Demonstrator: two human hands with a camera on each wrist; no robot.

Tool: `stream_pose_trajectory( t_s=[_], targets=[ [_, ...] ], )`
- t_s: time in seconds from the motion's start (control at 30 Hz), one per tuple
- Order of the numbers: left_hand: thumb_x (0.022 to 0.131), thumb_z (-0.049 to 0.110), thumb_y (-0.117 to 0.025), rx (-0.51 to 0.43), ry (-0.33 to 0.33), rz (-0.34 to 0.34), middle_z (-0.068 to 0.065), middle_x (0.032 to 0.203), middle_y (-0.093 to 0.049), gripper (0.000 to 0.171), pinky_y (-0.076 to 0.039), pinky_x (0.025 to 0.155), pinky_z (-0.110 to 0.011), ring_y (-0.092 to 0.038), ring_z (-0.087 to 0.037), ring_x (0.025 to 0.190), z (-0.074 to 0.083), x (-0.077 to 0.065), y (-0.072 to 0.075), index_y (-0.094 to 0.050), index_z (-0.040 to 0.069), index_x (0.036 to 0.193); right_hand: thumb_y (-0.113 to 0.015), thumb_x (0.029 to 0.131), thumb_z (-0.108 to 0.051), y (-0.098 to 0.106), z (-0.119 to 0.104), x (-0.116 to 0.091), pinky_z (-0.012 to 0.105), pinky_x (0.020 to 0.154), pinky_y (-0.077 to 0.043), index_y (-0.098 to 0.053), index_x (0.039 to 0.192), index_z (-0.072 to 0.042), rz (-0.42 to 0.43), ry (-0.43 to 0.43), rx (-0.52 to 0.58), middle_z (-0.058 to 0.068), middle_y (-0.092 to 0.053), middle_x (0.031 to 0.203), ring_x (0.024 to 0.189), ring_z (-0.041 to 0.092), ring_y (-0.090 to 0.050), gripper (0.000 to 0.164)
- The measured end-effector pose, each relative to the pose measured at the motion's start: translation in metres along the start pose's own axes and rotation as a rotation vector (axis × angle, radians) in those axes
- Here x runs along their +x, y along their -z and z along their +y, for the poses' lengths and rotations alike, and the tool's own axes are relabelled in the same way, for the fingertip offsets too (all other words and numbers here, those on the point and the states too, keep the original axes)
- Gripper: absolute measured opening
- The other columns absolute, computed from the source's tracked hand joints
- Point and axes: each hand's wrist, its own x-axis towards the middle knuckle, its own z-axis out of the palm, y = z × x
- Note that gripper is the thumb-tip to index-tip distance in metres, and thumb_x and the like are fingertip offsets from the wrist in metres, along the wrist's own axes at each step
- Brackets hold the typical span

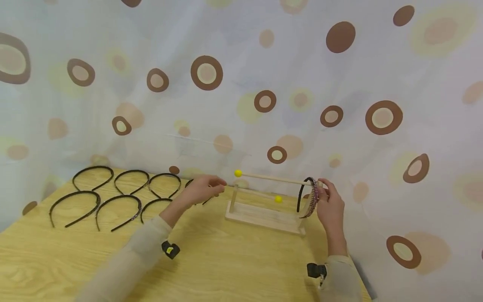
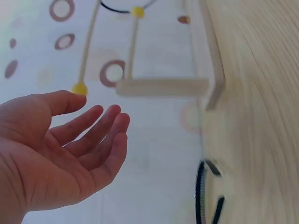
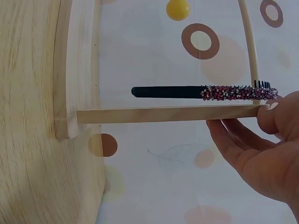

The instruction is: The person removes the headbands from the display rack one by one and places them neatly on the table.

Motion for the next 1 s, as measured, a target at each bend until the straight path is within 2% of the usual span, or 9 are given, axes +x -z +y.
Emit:
stream_pose_trajectory(
  t_s=[0.13,0.2,0.3,0.47,0.63,0.77,0.87,1.0],
  targets=[
    [0.105,0.027,-0.058,-0.011,-0.070,-0.029,-0.006,0.116,-0.069,0.032,-0.055,0.084,-0.041,-0.067,-0.019,0.098,0.024,0.006,-0.023,-0.069,0.009,0.129,-0.034,0.113,-0.025,0.002,0.001,0.001,0.028,0.055,-0.046,-0.046,0.154,-0.015,-0.004,-0.011,0.016,0.029,-0.060,0.131,0.092,0.037,-0.064,0.043],
    [0.105,0.026,-0.059,-0.003,-0.101,-0.022,-0.004,0.115,-0.069,0.030,-0.055,0.084,-0.039,-0.066,-0.019,0.101,0.036,0.008,-0.038,-0.071,0.010,0.127,-0.035,0.113,-0.024,0.003,0.000,0.001,0.027,0.055,-0.047,-0.046,0.153,-0.015,-0.008,-0.023,0.029,0.029,-0.060,0.132,0.095,0.041,-0.065,0.043],
    [0.104,0.024,-0.058,-0.007,-0.147,0.013,0.000,0.112,-0.071,0.027,-0.055,0.080,-0.033,-0.066,-0.017,0.098,0.051,0.011,-0.064,-0.073,0.012,0.123,-0.036,0.113,-0.025,0.003,0.000,-0.001,0.024,0.059,-0.050,-0.046,0.153,-0.015,-0.016,-0.036,0.047,0.029,-0.059,0.133,0.102,0.044,-0.067,0.043],
    [0.102,0.022,-0.062,-0.102,-0.197,0.082,0.008,0.098,-0.071,0.020,-0.054,0.074,-0.025,-0.065,-0.007,0.085,0.072,0.017,-0.110,-0.076,0.013,0.114,-0.038,0.113,-0.027,0.005,-0.001,-0.002,0.018,0.066,-0.050,-0.047,0.153,-0.015,-0.016,-0.029,0.042,0.028,-0.060,0.132,0.104,0.042,-0.067,0.043],
    [0.097,0.024,-0.069,-0.159,-0.180,0.136,0.016,0.087,-0.066,0.016,-0.052,0.067,-0.021,-0.062,-0.001,0.079,0.090,0.027,-0.153,-0.076,0.016,0.108,-0.040,0.112,-0.026,0.008,0.001,0.000,0.014,0.072,-0.051,-0.049,0.151,-0.014,-0.009,-0.009,0.048,0.027,-0.062,0.130,0.106,0.040,-0.067,0.042],
    [0.093,0.024,-0.073,-0.170,-0.135,0.177,0.017,0.085,-0.065,0.016,-0.051,0.060,-0.020,-0.060,0.001,0.076,0.097,0.035,-0.181,-0.075,0.017,0.107,-0.041,0.112,-0.029,0.009,0.001,0.001,0.018,0.077,-0.054,-0.049,0.151,-0.015,-0.015,-0.024,0.074,0.026,-0.062,0.130,0.108,0.038,-0.066,0.043],
    [0.092,0.025,-0.076,-0.165,-0.098,0.188,0.014,0.091,-0.066,0.018,-0.050,0.060,-0.021,-0.059,-0.001,0.077,0.098,0.040,-0.198,-0.075,0.018,0.109,-0.041,0.112,-0.031,0.009,0.000,0.001,0.026,0.080,-0.057,-0.049,0.151,-0.015,-0.021,-0.032,0.090,0.026,-0.062,0.129,0.108,0.038,-0.066,0.043],
    [0.092,0.028,-0.077,-0.160,-0.069,0.179,0.008,0.100,-0.068,0.023,-0.050,0.065,-0.024,-0.057,-0.004,0.082,0.099,0.045,-0.213,-0.075,0.018,0.113,-0.040,0.112,-0.032,0.007,0.001,-0.001,0.029,0.081,-0.058,-0.049,0.151,-0.016,-0.022,-0.042,0.104,0.027,-0.062,0.128,0.107,0.038,-0.066,0.044]
  ],
)
